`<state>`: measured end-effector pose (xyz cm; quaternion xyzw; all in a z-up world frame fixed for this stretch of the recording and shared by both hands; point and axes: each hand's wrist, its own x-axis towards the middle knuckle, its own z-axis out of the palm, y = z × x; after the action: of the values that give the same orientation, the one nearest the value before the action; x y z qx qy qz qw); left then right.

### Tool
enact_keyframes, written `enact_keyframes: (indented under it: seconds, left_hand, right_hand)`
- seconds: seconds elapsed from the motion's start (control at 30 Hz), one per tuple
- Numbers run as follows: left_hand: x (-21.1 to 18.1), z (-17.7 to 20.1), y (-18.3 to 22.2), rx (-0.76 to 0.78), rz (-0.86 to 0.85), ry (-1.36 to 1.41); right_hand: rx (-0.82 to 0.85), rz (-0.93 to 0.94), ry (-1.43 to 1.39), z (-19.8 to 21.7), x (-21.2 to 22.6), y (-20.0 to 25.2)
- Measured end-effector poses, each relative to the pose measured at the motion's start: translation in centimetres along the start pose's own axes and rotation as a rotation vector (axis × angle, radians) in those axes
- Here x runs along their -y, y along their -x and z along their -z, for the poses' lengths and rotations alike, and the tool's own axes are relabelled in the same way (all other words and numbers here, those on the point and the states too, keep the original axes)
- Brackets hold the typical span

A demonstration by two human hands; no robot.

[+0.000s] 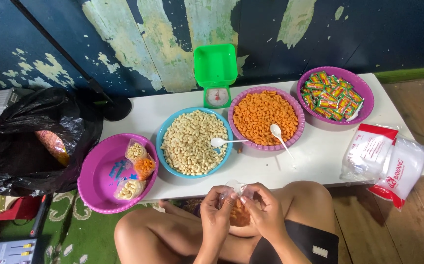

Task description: The person is manually packing different types of snacks, including cheese puffs and white puffs, into small plastic bags using a spoon and their hands.

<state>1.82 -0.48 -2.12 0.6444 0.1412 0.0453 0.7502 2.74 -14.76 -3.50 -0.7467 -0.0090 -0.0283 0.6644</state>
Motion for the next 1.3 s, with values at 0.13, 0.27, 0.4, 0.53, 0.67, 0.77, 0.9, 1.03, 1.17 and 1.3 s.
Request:
enact_keyframes:
  seconds: [0.13,0.27,0.4,0.53,0.67,0.77,0.9,1.03,1.17,1.3]
  left_hand:
    - [0.7,0.1,-0.1,-0.002,0.003,-0.01]
    - [0.5,0.1,-0.2,0.0,-0.01,0.0]
    - [1.0,0.3,-0.3,0.02,-0.028,0.009]
    - [1.6,0.4,-0.7,-0.013,-0.006,0.012]
    - [1.5,0.4,-1.0,0.016,-0.008,0.005]
    - [1.6,0.3,-1.1,0.039,0.009,0.036]
    - [1.2,0.3,-0.9,0.061,-0.013,0.041]
    - [1.7,0.6,-0.9,0.06,-0.02,0.049]
    - [1.1,0.6,-0.7,0.084,-0.017,0.003]
    - [0.5,-0.1,-0.5,0.165,-0.086,0.04]
  right_hand:
    - [0.055,0.111,-0.009,0.0,0.4,-0.3]
    - [0.128,-0.111,-0.058,0.2,-0.4,-0.7]
    - [0.122,-0.087,-0.052,0.0,0.3,-0.9]
    - [-0.005,-0.05,-0.04,-0.3,-0.5,-0.6]
    - [-0.043,-0.055,-0.127,-0.2,-1.3,-0.6]
    - [-0.051,-0.127,-0.127,-0.1,-1.4,-0.8]
    - [0.008,-0.158,-0.143,0.2,-2.2,-0.7]
    - [-0.01,-0.179,-0.199,0.3,-2.0,-0.7]
    - [-0.035,-0.144,-0.151,0.4,-1.2,-0.7]
    - [-0.026,-0.074,-0.162,0.5,-0.1,-0.6]
